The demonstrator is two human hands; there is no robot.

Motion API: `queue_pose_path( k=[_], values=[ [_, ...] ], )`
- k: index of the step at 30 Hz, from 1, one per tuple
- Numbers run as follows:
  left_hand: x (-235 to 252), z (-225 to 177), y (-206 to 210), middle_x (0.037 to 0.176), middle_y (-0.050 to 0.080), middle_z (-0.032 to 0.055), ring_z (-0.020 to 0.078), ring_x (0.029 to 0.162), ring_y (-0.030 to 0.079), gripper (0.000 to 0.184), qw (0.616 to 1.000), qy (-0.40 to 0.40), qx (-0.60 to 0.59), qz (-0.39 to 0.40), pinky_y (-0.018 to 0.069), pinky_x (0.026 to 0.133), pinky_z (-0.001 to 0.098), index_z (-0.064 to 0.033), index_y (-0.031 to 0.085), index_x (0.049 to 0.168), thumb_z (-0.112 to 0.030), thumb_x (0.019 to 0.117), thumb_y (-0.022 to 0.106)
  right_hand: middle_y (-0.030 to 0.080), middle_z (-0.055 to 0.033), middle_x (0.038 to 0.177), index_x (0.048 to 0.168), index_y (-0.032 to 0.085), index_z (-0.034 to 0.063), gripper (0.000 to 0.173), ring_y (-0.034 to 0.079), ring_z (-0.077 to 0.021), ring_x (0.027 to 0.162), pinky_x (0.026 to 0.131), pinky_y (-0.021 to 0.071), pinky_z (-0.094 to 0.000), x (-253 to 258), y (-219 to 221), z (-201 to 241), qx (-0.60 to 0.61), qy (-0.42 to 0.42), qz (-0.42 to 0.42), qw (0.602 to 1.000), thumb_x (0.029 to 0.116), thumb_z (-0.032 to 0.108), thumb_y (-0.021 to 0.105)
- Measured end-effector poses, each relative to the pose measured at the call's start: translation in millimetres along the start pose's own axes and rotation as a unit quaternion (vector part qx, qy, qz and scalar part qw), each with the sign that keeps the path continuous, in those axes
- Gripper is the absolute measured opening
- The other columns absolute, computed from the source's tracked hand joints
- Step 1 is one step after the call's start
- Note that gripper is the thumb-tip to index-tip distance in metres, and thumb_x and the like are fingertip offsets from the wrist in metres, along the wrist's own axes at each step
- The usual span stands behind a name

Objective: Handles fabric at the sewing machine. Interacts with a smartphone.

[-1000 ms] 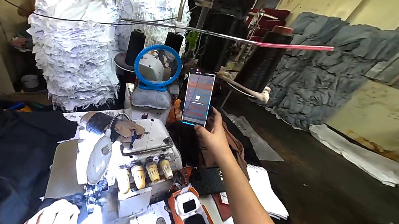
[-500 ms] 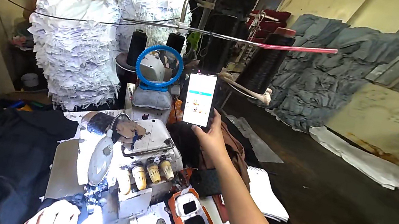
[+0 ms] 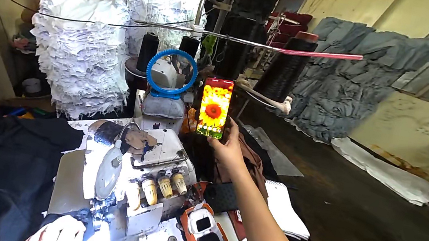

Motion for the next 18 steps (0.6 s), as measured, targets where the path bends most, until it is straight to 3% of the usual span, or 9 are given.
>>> queue_pose_path(
  k=[3,9,15,18],
  values=[
    [-1,1,1,0.107,0.073,0.0076,0.0291,0.111,0.066,0.019,1.000,0.003,0.001,-0.008,0.0475,0.098,0.0465,-0.0122,0.072,0.100,-0.018,0.1036,0.054,0.055,-0.0176,0.143,0.161,0.023,0.0191,0.088,0.064,-0.0290,0.114,0.090,0.0554,-0.0485,-3,-4,1,-0.013,-0.001,0.012,1.000,0.0893,-0.002,0.069],
    [-5,5,9,0.109,0.072,0.0052,0.0263,0.114,0.064,0.018,1.000,-0.009,0.001,-0.012,0.0456,0.101,0.0447,-0.0147,0.072,0.100,-0.021,0.1033,0.055,0.056,-0.0198,0.136,0.158,0.029,0.0125,0.075,0.063,-0.0278,0.112,0.092,0.0534,-0.0464,3,-5,4,-0.011,-0.001,-0.007,1.000,0.0942,0.004,0.067],
    [-5,6,9,0.109,0.072,0.0036,0.0247,0.114,0.064,0.020,1.000,-0.022,0.002,0.002,0.0455,0.102,0.0440,-0.0154,0.071,0.102,-0.023,0.1046,0.053,0.053,-0.0193,0.141,0.158,0.029,0.0123,0.083,0.061,-0.0265,0.118,0.097,0.0523,-0.0458,9,-1,9,-0.007,-0.022,-0.040,0.999,0.0885,0.005,0.072],
    [-3,4,6,0.109,0.072,0.0048,0.0261,0.115,0.064,0.022,1.000,-0.025,-0.002,0.011,0.0451,0.102,0.0446,-0.0144,0.071,0.101,-0.023,0.1048,0.052,0.054,-0.0190,0.143,0.159,0.025,0.0154,0.093,0.063,-0.0296,0.118,0.095,0.0542,-0.0508,6,4,14,-0.022,-0.018,-0.053,0.998,0.0851,0.007,0.080]
  ],
)
Point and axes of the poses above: each hand's wrist, its own x-axis towards the middle knuckle, its own y-axis out of the palm, z = x × y, the point moved 3 cm from there along x, towards the middle knuckle
